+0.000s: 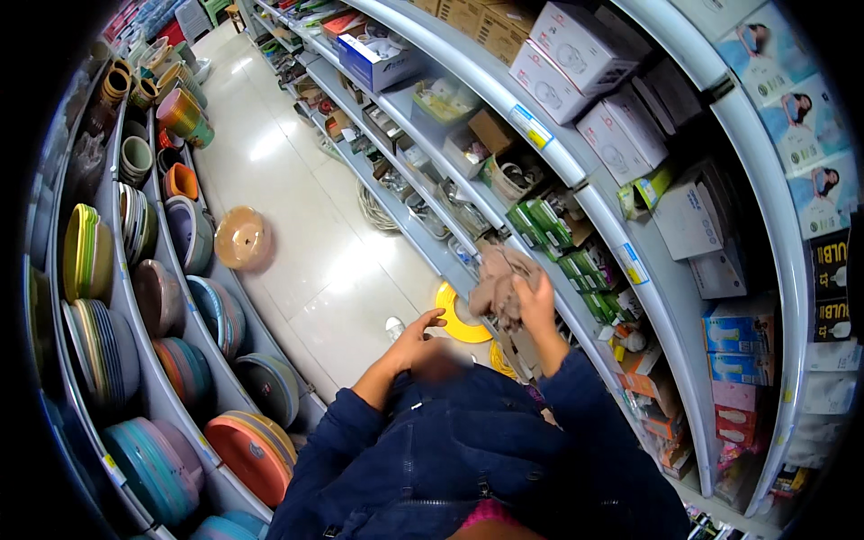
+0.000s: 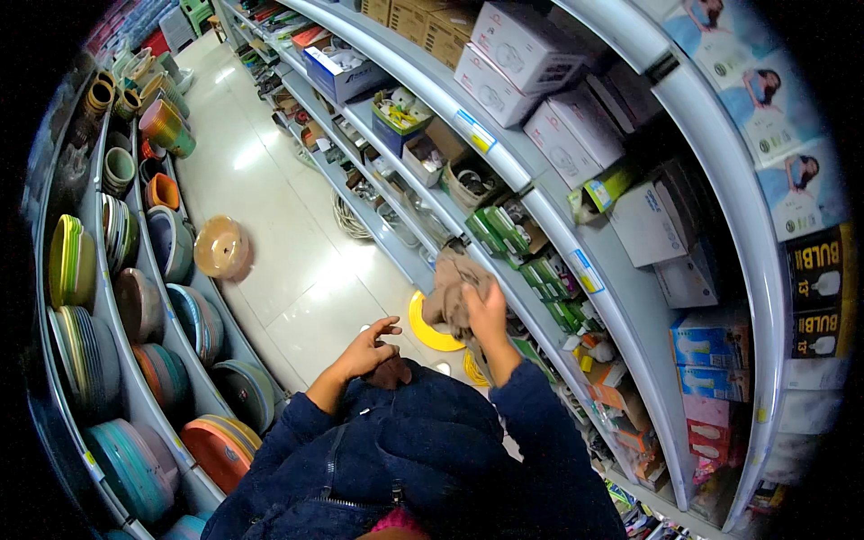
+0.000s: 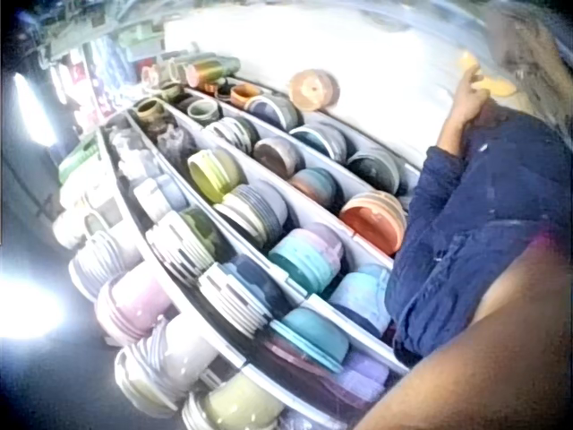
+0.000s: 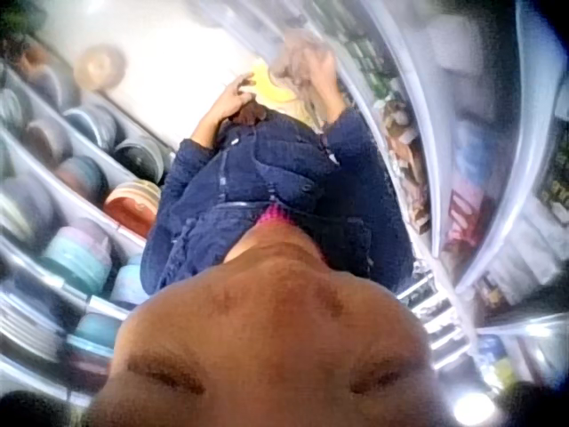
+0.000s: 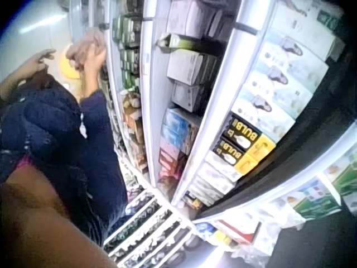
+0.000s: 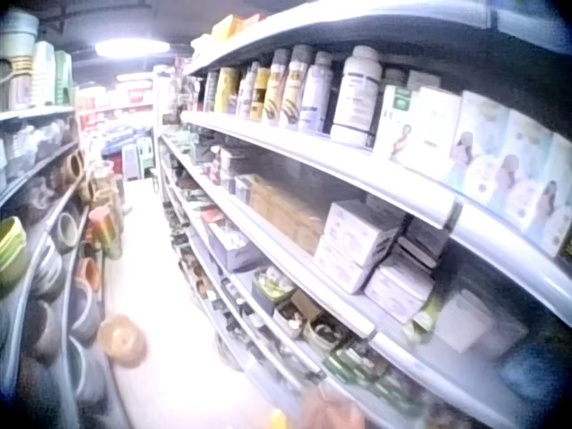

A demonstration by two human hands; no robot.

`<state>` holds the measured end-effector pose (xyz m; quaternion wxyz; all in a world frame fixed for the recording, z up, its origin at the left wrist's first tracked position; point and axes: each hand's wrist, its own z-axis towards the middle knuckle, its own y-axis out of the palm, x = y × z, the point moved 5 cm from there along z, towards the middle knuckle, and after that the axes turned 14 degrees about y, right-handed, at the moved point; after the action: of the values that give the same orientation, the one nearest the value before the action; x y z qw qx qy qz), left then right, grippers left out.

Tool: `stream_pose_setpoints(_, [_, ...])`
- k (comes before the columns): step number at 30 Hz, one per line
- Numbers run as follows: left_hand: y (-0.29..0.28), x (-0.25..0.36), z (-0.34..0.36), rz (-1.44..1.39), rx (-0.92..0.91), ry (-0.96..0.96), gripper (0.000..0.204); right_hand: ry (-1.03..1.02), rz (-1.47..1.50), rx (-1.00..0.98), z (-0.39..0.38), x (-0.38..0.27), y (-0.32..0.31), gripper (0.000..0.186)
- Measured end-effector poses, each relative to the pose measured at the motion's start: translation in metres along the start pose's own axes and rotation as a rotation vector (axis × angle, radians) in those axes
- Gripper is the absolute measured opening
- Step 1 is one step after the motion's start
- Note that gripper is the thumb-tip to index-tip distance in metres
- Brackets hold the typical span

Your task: The person wipes various retail shelves with a cloth, moving from plastic goods to household items and tools. They wipe the shelf edges and surfaces while walking down the aisle.

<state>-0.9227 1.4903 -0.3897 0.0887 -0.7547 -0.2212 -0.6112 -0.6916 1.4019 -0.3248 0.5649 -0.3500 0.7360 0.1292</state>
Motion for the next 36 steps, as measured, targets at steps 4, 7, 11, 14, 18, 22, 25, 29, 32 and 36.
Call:
stream_pose_setpoints(4, [-0.042,-0.004,-0.010,-0.045,0.068,-0.037,0.063,-0.490,-0.557,0.270,0.077,-0.033,0.063,0.050])
stream_pose_setpoints(7, [-0.076,-0.017,-0.020,-0.070,0.106,-0.060,0.064,-0.305,-1.113,0.268,0.117,-0.040,0.111,0.065])
stream_pose_setpoints(11, [-0.118,-0.008,-0.029,-0.001,0.140,-0.054,0.064,-0.075,-1.191,0.244,0.172,0.001,0.136,0.082])
stream_pose_setpoints(14, [-0.140,-0.002,-0.034,-0.069,0.208,-0.157,0.064,-0.003,-1.127,0.138,0.179,-0.010,0.130,0.072])
stream_pose_setpoints(18, [-0.155,-0.005,-0.028,-0.046,0.177,-0.084,0.063,0.029,-1.084,0.105,0.166,-0.014,0.109,0.064])
stream_pose_setpoints(22, [-0.162,0.006,-0.015,-0.096,0.194,-0.105,0.063,0.186,-1.250,0.099,0.147,-0.013,0.094,0.063])
stream_pose_setpoints(25, [-0.164,0.015,-0.001,-0.088,0.137,-0.094,0.063,0.188,-1.195,0.099,0.164,-0.002,0.101,0.076])
stream_pose_setpoints(29, [-0.171,0.020,0.019,-0.066,0.087,-0.097,0.063,-0.114,-1.015,0.195,0.184,0.011,0.120,0.071])
stream_pose_setpoints(32, [-0.189,0.018,0.046,-0.071,0.106,-0.014,0.063,-0.027,-0.810,0.137,0.164,-0.009,0.098,0.058])
stream_pose_setpoints(36, [-0.223,0.045,0.092,-0.003,0.155,0.037,0.063,0.077,-0.316,-0.029,0.139,-0.031,0.074,0.051])
